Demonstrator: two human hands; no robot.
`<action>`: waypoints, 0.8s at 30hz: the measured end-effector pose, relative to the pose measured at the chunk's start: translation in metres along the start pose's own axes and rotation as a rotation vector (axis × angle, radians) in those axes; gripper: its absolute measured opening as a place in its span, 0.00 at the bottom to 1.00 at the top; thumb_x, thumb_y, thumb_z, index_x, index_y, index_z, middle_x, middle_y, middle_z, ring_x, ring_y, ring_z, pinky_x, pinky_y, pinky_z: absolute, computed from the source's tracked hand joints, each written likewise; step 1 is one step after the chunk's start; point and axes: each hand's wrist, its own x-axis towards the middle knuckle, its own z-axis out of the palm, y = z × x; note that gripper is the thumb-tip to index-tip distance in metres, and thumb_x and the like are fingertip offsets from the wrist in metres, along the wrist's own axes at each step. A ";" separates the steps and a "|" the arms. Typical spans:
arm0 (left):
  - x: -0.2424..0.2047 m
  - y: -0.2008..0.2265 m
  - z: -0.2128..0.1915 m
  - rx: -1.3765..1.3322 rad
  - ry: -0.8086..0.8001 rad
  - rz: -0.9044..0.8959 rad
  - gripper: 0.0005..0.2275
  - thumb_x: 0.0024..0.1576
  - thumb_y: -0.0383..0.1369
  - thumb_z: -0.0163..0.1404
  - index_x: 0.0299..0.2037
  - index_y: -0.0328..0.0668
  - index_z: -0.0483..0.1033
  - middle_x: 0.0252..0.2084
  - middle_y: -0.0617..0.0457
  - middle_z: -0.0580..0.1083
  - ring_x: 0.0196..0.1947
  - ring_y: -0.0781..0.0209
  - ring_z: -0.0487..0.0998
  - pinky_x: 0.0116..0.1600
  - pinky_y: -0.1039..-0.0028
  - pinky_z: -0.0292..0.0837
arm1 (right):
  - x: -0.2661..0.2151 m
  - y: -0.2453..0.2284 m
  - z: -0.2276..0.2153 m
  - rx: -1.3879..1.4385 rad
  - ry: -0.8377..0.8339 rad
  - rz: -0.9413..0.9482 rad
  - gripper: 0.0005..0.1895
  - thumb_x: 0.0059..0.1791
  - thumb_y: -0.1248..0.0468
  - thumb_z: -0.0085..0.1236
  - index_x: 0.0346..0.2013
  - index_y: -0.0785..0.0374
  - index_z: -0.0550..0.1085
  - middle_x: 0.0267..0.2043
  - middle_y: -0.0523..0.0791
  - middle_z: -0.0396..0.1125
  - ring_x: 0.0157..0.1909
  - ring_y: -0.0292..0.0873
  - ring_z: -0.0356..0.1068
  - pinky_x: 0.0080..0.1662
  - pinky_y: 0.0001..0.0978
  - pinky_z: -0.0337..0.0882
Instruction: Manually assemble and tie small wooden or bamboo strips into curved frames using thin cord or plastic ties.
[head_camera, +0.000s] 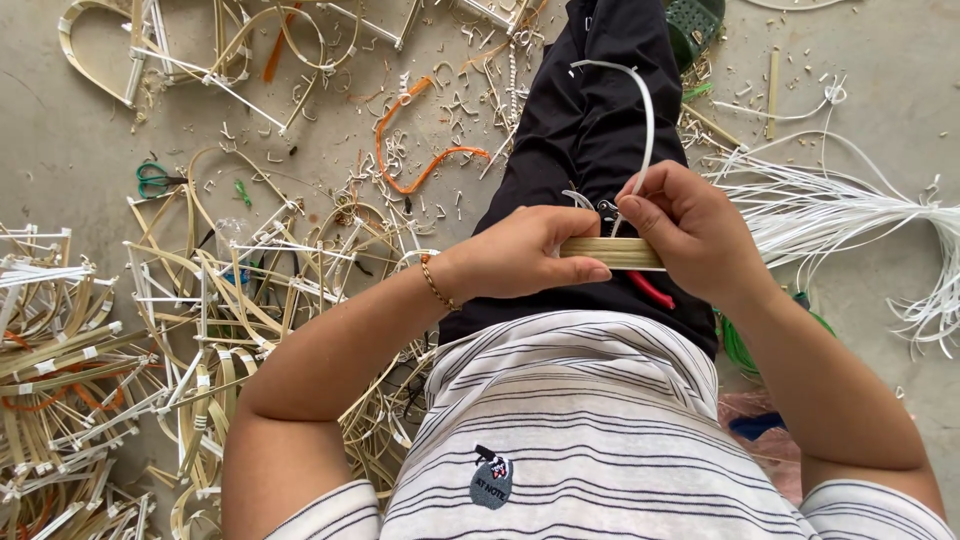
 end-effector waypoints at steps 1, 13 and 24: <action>0.002 -0.002 0.000 -0.051 -0.024 0.005 0.17 0.57 0.45 0.60 0.34 0.39 0.71 0.27 0.53 0.71 0.29 0.64 0.71 0.34 0.71 0.68 | 0.005 -0.004 -0.001 0.008 -0.022 -0.023 0.06 0.57 0.64 0.52 0.44 0.65 0.71 0.34 0.37 0.67 0.34 0.25 0.64 0.36 0.19 0.66; 0.008 0.009 -0.005 -0.123 -0.024 -0.046 0.15 0.58 0.44 0.57 0.35 0.38 0.77 0.26 0.55 0.69 0.28 0.66 0.67 0.33 0.70 0.65 | 0.003 0.005 -0.004 0.014 0.028 -0.083 0.06 0.59 0.64 0.52 0.43 0.64 0.69 0.33 0.36 0.66 0.33 0.24 0.62 0.34 0.18 0.62; -0.010 0.003 -0.006 -0.129 -0.313 -0.103 0.14 0.61 0.44 0.50 0.35 0.44 0.84 0.28 0.58 0.76 0.31 0.69 0.74 0.40 0.74 0.71 | -0.018 0.030 -0.011 -0.011 -0.082 0.034 0.05 0.57 0.64 0.52 0.44 0.64 0.71 0.26 0.34 0.60 0.27 0.25 0.54 0.29 0.19 0.57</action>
